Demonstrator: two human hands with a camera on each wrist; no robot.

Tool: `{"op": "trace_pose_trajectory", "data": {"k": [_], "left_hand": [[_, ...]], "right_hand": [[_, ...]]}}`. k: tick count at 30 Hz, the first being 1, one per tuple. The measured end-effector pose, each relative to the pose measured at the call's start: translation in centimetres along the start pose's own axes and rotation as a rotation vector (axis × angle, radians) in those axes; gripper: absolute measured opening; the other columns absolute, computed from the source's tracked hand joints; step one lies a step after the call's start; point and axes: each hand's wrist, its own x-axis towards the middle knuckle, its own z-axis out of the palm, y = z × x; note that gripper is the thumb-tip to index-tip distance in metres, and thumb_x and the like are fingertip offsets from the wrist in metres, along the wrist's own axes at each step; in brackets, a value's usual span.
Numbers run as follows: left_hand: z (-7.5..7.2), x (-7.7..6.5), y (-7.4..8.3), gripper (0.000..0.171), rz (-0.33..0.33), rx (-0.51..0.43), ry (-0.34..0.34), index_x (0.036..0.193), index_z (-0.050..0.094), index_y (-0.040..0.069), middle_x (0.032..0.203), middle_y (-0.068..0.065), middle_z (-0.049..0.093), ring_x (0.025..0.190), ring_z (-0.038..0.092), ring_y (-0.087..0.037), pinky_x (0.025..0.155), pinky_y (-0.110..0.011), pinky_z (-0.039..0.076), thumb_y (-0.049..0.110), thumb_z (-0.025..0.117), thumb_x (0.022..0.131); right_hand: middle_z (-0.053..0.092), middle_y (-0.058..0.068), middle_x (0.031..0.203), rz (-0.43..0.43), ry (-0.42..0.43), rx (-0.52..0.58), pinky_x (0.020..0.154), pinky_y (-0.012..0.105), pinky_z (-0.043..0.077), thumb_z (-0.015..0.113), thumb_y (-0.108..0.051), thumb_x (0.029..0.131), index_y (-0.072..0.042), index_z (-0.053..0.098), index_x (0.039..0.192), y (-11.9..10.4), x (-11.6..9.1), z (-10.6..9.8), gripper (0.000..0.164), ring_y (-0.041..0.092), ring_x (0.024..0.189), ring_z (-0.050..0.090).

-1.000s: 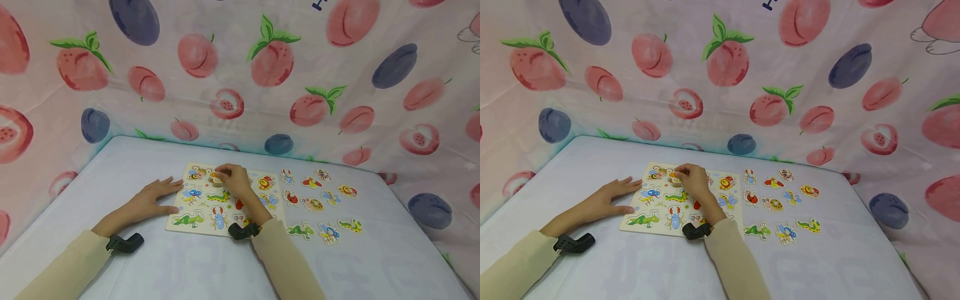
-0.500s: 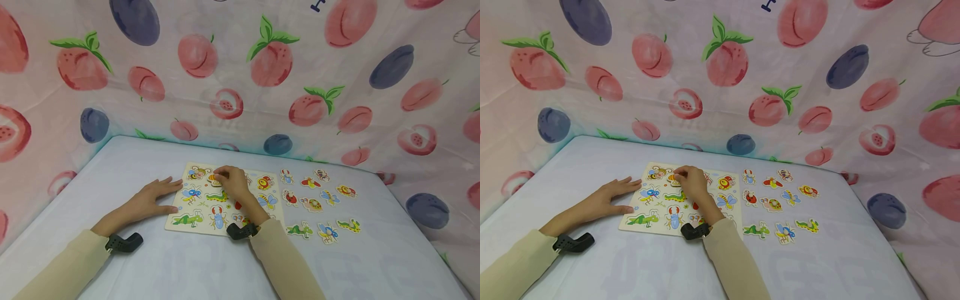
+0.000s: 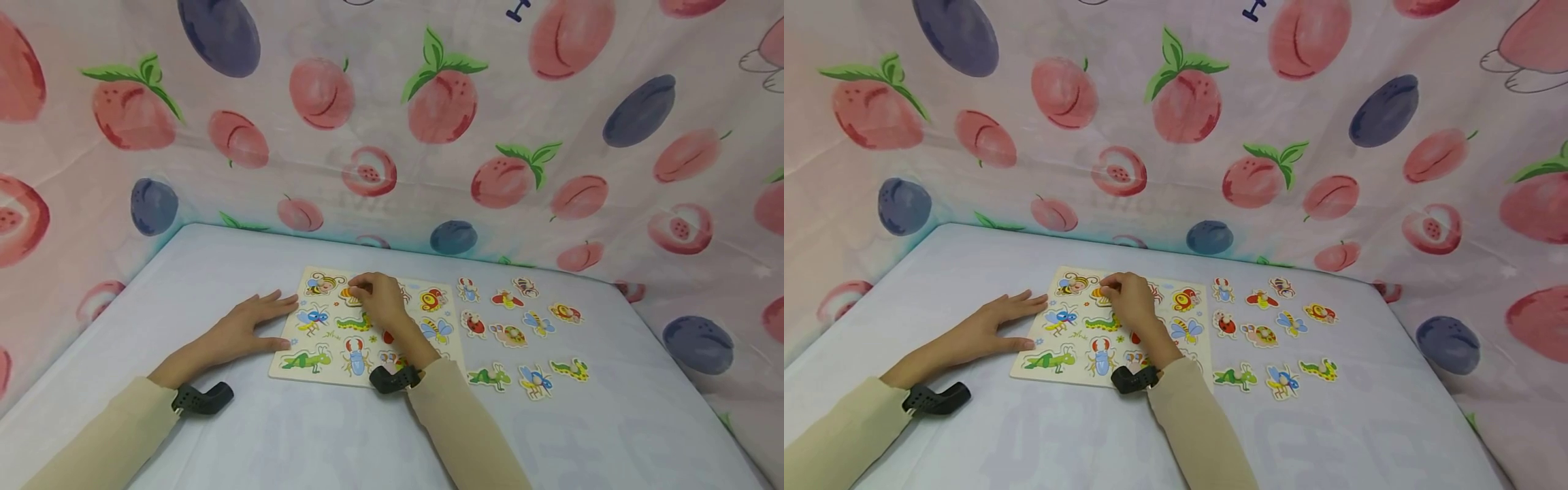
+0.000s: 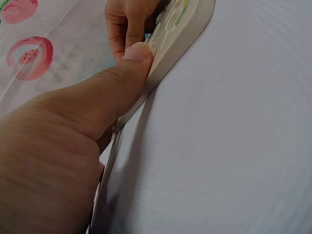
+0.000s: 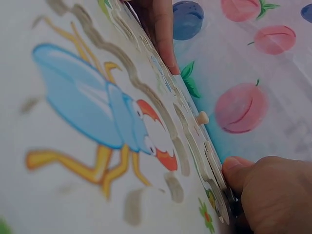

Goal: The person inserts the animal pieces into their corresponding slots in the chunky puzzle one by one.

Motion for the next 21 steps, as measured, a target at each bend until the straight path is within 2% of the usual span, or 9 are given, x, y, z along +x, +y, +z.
{"op": "trace_pose_trajectory", "data": {"k": [12, 21], "left_hand": [[0.01, -0.06, -0.26, 0.08, -0.003, 0.003, -0.002, 0.143, 0.046, 0.012, 0.15, -0.002, 0.038, 0.141, 0.02, -0.036, 0.111, -0.061, 0.009, 0.054, 0.07, 0.08], [-0.16, -0.05, 0.05, 0.079, 0.021, -0.004, -0.002, 0.143, 0.046, 0.009, 0.149, -0.004, 0.039, 0.141, 0.021, -0.036, 0.112, -0.058, 0.009, 0.051, 0.071, 0.08]], "right_hand": [[0.065, -0.007, 0.085, 0.016, -0.006, -0.007, 0.068, 0.025, 0.048, 0.065, -0.024, 0.092, -0.017, 0.073, 0.099, -0.17, 0.06, 0.15, 0.012, 0.01, 0.074, 0.056], [0.065, -0.005, 0.088, 0.01, -0.021, -0.03, 0.069, 0.024, 0.049, 0.065, -0.023, 0.092, -0.015, 0.073, 0.1, -0.68, -0.23, -0.35, 0.014, 0.01, 0.076, 0.057]]}}
